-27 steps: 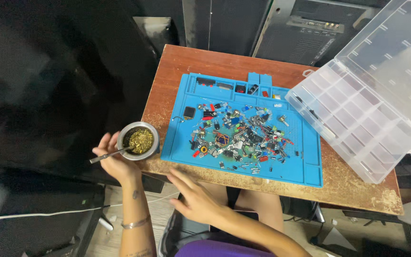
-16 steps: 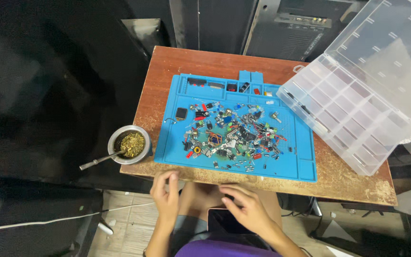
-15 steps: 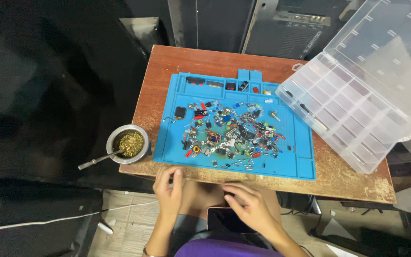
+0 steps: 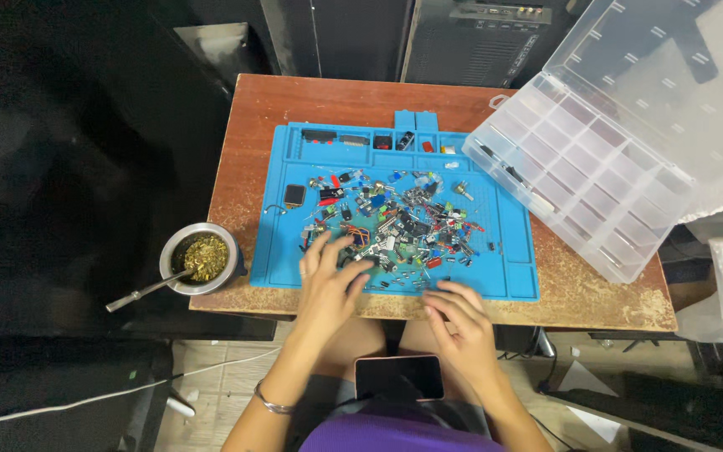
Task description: The person sorts a mixed pile of electronic components on a blue tray, picking up items one by one and placing them into compartments of a clear plastic organizer. They handle capacitors, resistors, diodes, and small circuit boards, occasionally turning them over before storing them.
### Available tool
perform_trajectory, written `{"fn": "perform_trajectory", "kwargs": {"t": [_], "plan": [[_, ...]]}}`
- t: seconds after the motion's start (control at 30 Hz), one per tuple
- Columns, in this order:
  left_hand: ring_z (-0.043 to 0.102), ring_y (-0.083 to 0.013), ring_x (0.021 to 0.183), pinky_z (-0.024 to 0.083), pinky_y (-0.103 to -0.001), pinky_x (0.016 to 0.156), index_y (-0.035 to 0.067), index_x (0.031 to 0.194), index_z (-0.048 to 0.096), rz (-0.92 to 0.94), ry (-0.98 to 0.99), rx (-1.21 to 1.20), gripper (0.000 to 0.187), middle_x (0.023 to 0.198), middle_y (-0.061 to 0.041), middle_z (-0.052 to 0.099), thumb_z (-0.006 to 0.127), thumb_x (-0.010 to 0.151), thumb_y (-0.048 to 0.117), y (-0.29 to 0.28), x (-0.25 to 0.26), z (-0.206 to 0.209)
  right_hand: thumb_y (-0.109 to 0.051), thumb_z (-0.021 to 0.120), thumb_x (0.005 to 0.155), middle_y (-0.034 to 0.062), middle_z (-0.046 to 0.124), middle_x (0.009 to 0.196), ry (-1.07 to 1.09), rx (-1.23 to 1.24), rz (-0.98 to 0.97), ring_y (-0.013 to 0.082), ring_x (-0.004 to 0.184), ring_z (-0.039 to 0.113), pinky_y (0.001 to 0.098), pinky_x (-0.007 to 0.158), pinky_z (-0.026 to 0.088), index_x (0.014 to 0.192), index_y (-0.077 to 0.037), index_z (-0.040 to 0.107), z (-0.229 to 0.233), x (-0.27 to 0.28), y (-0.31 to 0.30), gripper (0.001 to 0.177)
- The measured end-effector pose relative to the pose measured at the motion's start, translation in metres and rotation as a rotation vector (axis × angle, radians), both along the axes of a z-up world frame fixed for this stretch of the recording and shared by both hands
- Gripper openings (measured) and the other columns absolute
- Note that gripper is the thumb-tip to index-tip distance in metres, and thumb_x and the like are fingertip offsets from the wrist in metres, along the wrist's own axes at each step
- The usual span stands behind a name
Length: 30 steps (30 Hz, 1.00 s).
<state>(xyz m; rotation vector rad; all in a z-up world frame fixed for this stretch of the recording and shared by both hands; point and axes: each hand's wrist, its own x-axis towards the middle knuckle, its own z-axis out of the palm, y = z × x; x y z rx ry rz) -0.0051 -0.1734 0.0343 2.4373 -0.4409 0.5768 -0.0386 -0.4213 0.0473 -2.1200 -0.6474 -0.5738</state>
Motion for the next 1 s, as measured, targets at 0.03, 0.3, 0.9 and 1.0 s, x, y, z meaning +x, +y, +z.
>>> {"fn": "perform_trajectory", "kwargs": {"t": [0.03,0.3,0.9,1.0], "plan": [[0.036,-0.0427,0.141,0.040,-0.058,0.097,0.023,0.107,0.076,0.002,0.001,0.001,0.014,0.142,-0.009,0.054,0.069,0.096,0.025,-0.003,0.003,-0.003,-0.011,0.065,0.098,0.0064,0.078,0.107,0.001,0.001,0.002,0.0309,0.110,0.069,0.0416,0.101,0.052,0.104,-0.005,0.074,-0.001,0.002,0.000,0.012],[0.022,-0.0460,0.152,0.026,-0.067,0.117,0.018,0.101,0.080,0.066,0.006,-0.009,0.018,0.155,-0.010,0.047,0.073,0.089,0.030,-0.016,0.020,-0.015,-0.015,0.067,0.096,0.0044,0.076,0.115,0.009,-0.072,-0.028,0.0266,0.112,0.069,0.0453,0.107,0.046,0.107,-0.009,0.074,-0.020,0.002,0.001,0.014],[0.035,-0.0403,0.149,0.037,-0.057,0.112,0.018,0.103,0.078,0.113,-0.052,-0.090,0.017,0.143,-0.007,0.059,0.064,0.098,0.026,-0.015,0.019,-0.024,-0.018,0.068,0.096,0.0040,0.074,0.119,-0.015,-0.050,-0.026,0.0269,0.106,0.068,0.0453,0.101,0.047,0.103,-0.011,0.074,-0.021,0.004,0.004,0.012],[0.035,-0.0389,0.149,0.037,-0.055,0.113,0.017,0.103,0.078,0.115,-0.060,-0.106,0.019,0.143,-0.005,0.060,0.063,0.099,0.028,-0.016,0.018,-0.019,-0.020,0.065,0.098,0.0014,0.074,0.117,-0.008,-0.063,-0.030,0.0255,0.107,0.067,0.0447,0.100,0.047,0.103,-0.012,0.074,-0.013,0.004,0.005,0.013]]}}
